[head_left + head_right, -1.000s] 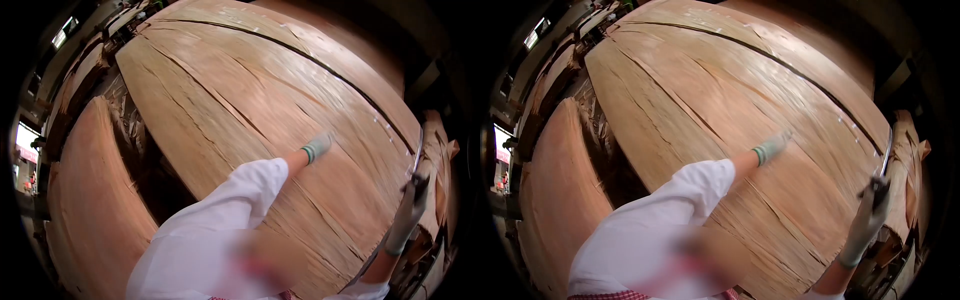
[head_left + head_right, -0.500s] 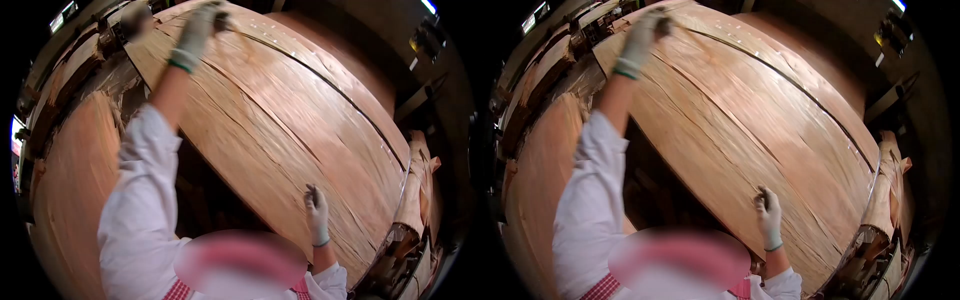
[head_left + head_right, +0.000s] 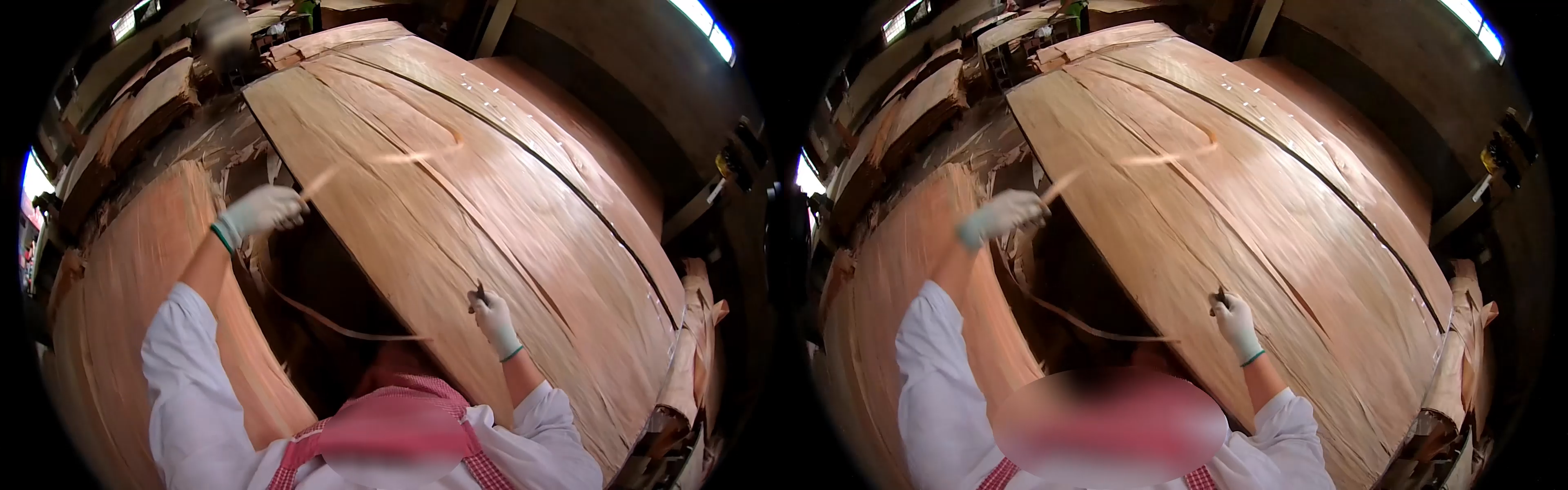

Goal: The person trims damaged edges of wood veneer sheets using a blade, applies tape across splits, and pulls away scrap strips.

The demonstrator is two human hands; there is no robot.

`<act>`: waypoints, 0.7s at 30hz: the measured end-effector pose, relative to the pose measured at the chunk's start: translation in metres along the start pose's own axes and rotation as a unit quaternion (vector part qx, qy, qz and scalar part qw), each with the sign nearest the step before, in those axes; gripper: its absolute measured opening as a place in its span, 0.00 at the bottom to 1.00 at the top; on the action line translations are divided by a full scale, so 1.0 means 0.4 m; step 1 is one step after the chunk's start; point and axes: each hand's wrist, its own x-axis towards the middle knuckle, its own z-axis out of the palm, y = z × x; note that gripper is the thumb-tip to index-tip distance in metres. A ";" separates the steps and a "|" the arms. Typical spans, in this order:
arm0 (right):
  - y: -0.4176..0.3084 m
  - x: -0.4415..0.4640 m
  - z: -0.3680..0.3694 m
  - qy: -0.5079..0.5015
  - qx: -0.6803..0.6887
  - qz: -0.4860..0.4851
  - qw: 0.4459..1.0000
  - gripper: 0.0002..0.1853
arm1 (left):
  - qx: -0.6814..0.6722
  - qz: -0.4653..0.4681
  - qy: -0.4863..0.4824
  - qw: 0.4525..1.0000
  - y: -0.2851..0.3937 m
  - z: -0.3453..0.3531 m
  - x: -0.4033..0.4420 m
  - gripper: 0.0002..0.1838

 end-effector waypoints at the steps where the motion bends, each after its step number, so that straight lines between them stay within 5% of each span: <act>1: -0.009 0.050 0.013 -0.005 0.019 0.053 0.998 0.13 | 0.024 0.024 -0.041 0.999 -0.007 0.026 0.028 0.13; 4: -0.045 0.228 0.040 0.052 0.098 0.066 0.992 0.15 | 0.141 0.143 -0.104 0.974 -0.015 0.087 0.146 0.14; 8: -0.049 0.497 0.043 0.133 0.076 0.010 0.988 0.16 | 0.256 0.183 -0.241 0.918 -0.012 0.083 0.371 0.18; 11: -0.076 0.639 0.061 0.147 0.081 0.035 0.985 0.14 | 0.193 0.248 -0.151 0.937 -0.104 0.025 0.569 0.17; 13: -0.095 0.707 0.076 0.172 0.080 -0.030 0.981 0.13 | 0.114 0.148 -0.126 0.974 -0.162 -0.067 0.719 0.18; 15: -0.125 0.767 0.071 0.174 0.047 -0.068 0.981 0.12 | 0.278 0.081 0.014 0.957 -0.152 -0.153 0.798 0.19; 18: -0.138 0.829 0.043 0.201 0.032 -0.041 0.978 0.12 | 0.456 -0.117 0.060 0.880 -0.144 -0.241 0.941 0.18; 21: -0.143 0.865 0.006 0.240 -0.011 -0.020 0.970 0.15 | 0.544 -0.224 -0.054 0.807 -0.291 -0.347 1.183 0.17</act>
